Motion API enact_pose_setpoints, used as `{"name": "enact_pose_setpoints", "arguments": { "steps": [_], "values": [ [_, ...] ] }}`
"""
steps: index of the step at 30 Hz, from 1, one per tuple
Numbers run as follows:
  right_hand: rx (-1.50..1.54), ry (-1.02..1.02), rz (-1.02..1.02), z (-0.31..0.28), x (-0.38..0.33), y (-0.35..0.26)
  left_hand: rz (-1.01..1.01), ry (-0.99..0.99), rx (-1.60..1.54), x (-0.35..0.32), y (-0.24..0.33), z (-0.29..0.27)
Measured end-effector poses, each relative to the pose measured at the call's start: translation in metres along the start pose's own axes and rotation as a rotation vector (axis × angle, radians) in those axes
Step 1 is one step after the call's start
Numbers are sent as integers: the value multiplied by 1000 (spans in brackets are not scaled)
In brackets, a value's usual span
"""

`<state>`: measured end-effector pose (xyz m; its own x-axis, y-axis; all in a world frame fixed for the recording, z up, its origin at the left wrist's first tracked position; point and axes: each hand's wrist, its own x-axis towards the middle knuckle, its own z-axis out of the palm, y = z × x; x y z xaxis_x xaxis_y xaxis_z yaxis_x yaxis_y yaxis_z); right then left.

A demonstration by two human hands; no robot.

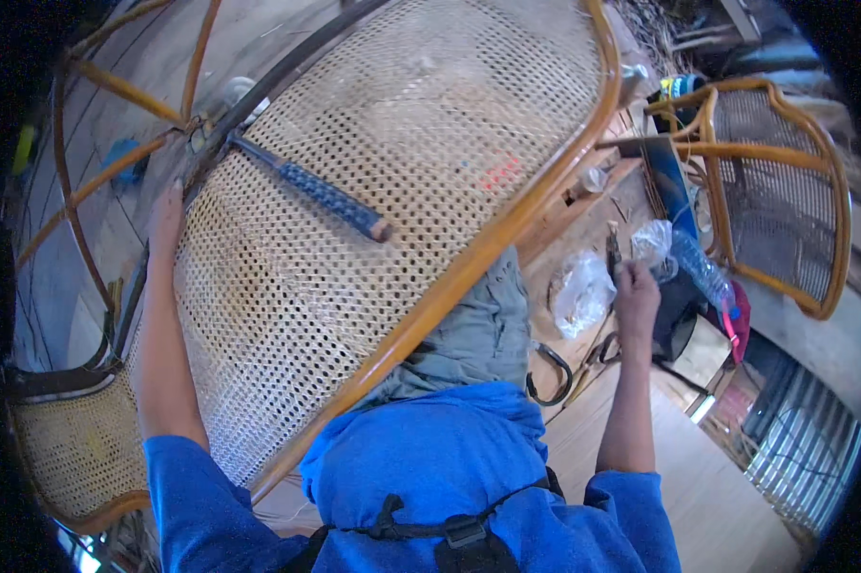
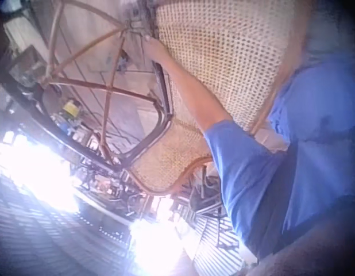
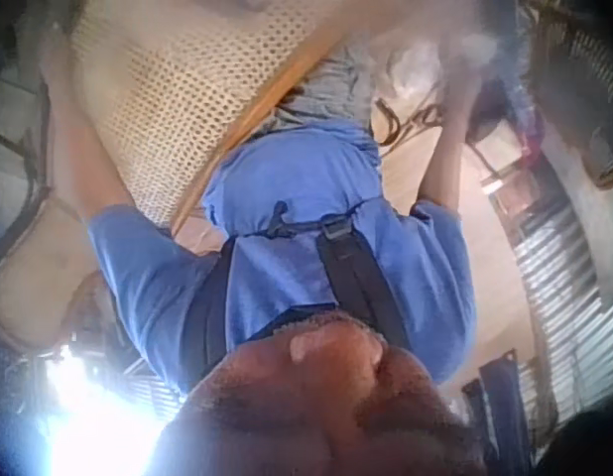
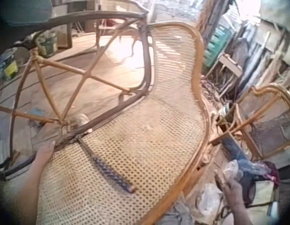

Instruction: The person weaves a thin cane strip into the edge of a rattan chair seat. They use a hammer to tap the cane into place and a red bottle to apply liquid along the edge.

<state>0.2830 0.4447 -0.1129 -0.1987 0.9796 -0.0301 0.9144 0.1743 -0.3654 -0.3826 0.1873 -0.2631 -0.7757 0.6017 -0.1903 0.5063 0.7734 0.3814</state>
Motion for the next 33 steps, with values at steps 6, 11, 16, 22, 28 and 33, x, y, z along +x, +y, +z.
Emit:
{"name": "enact_pose_setpoints", "arguments": {
  "steps": [6, 11, 16, 22, 28, 33],
  "values": [
    [18, -115, 220, 52, -46, 74, 70, 308, -285, -89, 84, -19],
    [-90, -183, 157, 81, -56, 83, -49, 272, -426, -169, 157, -13],
    [-46, -168, 266, 88, -64, 59, 3, 178, -516, -218, 184, 7],
    [47, -165, 254, 82, -64, 83, 122, 108, -570, -252, 193, 28],
    [-37, -280, 356, 87, -64, 52, 283, 118, -473, -253, 195, 31],
    [226, -220, 359, 82, -69, 80, 281, 111, -480, -254, 192, 32]
  ]
}}
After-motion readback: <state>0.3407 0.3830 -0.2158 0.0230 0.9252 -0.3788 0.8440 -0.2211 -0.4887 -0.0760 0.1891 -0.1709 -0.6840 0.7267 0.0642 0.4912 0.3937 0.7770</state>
